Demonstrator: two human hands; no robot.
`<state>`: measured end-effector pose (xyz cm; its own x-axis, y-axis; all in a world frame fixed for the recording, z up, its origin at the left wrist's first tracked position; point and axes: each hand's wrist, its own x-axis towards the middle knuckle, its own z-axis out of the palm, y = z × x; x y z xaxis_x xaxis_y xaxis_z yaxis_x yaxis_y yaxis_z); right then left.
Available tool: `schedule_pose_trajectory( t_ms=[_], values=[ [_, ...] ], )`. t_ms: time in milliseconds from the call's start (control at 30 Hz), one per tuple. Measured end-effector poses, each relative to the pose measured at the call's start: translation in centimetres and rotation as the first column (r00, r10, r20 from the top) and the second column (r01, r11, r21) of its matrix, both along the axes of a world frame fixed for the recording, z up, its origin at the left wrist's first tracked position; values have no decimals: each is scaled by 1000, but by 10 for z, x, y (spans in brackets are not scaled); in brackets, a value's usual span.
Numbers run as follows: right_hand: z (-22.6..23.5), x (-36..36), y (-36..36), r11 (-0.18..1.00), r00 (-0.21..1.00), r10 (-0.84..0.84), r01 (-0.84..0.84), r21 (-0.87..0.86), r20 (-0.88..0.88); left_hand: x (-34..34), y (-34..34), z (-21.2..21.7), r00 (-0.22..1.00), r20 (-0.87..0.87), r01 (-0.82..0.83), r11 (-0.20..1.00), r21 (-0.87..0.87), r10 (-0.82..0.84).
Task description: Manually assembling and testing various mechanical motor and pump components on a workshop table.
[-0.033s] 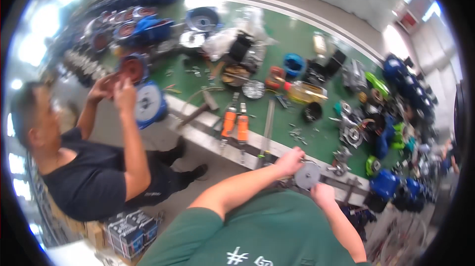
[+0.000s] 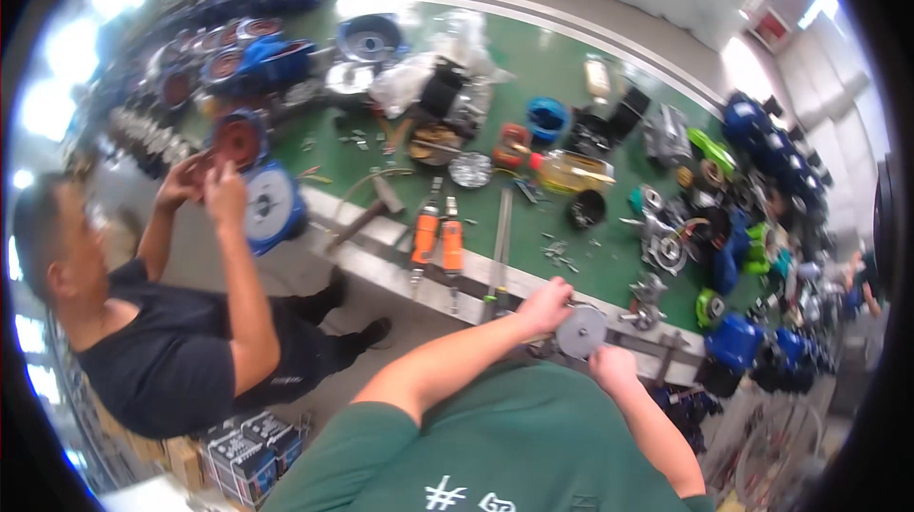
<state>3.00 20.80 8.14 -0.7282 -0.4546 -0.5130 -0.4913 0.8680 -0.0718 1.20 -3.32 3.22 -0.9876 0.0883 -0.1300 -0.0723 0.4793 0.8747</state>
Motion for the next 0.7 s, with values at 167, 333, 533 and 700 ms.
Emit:
schedule_pose_trajectory(
  t_ms=[167, 333, 533, 700],
  values=[
    [25, 5, -3, 998, 997, -17, 12, -63, -71, 4, 0, 8, 975, -183, 110, 991, -78, -123],
    [16, 4, 6, 996, 998, 0, -6, -95, -63, -7, -9, 1, 884, -338, 290, 947, -141, -321],
    [13, 2, 8, 992, 993, -61, 49, -117, -101, -20, -16, 2, 925, -166, 343, 939, -16, -341],
    [16, 2, 4, 998, 999, -24, 22, -64, -28, -54, -37, -36, 994, -110, -45, 986, -162, 27]
  ],
)
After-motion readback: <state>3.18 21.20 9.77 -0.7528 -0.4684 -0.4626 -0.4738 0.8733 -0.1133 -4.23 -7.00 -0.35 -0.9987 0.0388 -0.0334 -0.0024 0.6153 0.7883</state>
